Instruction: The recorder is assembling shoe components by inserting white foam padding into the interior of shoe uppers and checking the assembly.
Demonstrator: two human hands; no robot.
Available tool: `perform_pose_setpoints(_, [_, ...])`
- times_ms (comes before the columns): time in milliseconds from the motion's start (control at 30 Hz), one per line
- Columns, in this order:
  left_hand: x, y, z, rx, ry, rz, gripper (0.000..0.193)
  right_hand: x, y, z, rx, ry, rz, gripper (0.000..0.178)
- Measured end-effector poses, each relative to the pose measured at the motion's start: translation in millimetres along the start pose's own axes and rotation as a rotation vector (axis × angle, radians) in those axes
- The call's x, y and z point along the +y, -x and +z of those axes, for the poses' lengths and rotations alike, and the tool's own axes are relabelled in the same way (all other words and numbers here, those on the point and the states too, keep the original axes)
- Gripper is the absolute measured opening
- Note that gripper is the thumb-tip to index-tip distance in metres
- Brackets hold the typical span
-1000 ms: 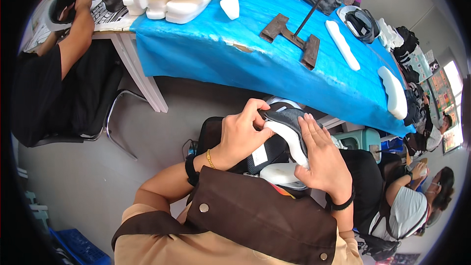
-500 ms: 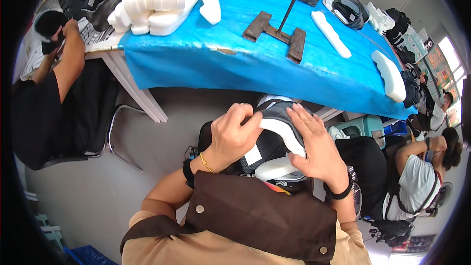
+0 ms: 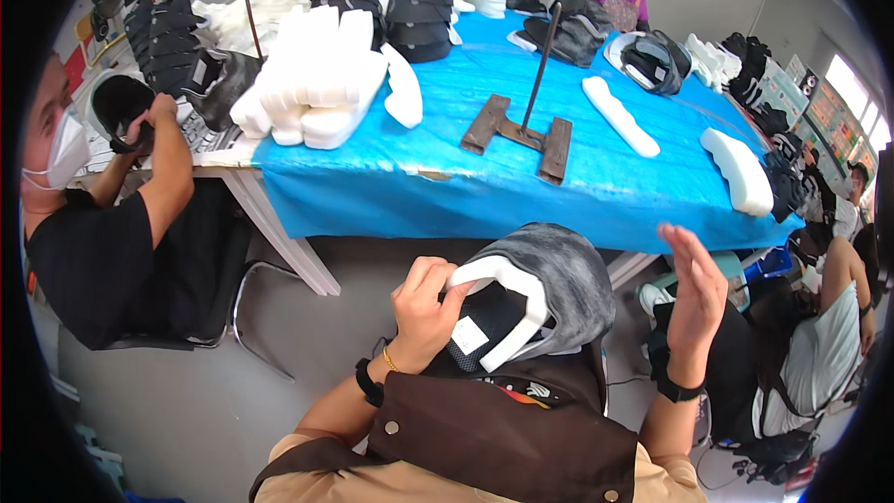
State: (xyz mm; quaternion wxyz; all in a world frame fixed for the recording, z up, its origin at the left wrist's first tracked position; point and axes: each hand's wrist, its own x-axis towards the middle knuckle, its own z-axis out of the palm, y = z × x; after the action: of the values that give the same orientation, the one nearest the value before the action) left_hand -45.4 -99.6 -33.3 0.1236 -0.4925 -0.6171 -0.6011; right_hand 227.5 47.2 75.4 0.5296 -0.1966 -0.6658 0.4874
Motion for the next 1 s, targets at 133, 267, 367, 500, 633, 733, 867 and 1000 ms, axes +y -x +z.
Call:
perform_pose_setpoints(133, [-11,5,-8,0.005,-0.023,-0.037,0.015,10,20,2,-0.063,0.167,0.01,0.049])
perform_pose_setpoints(267, [-7,1,-14,0.026,-0.089,0.004,0.021,4,20,37,-0.201,0.577,-0.228,0.038])
perform_pose_setpoints(367, [4,-5,-11,0.019,-0.053,0.058,0.027,5,14,66,-0.312,0.764,-0.344,0.039])
perform_pose_setpoints(500, [6,-6,-10,-0.11,-0.039,0.022,0.035,16,3,86,-0.366,0.751,-0.245,0.043])
perform_pose_setpoints(633, [17,-20,-15,-0.111,-0.153,0.08,0.049,21,0,88,-0.46,0.93,-0.368,0.043])
perform_pose_setpoints(733, [21,-48,-15,-0.262,-0.18,0.242,0.054,23,4,95,-0.481,0.902,-0.446,0.044])
perform_pose_setpoints(867, [30,-54,-15,-0.407,-0.196,0.258,0.047,23,9,92,-0.476,0.857,-0.478,0.046])
perform_pose_setpoints(1000, [42,-56,-10,-0.382,-0.118,0.24,0.039,10,4,93,-0.425,0.88,-0.524,0.053])
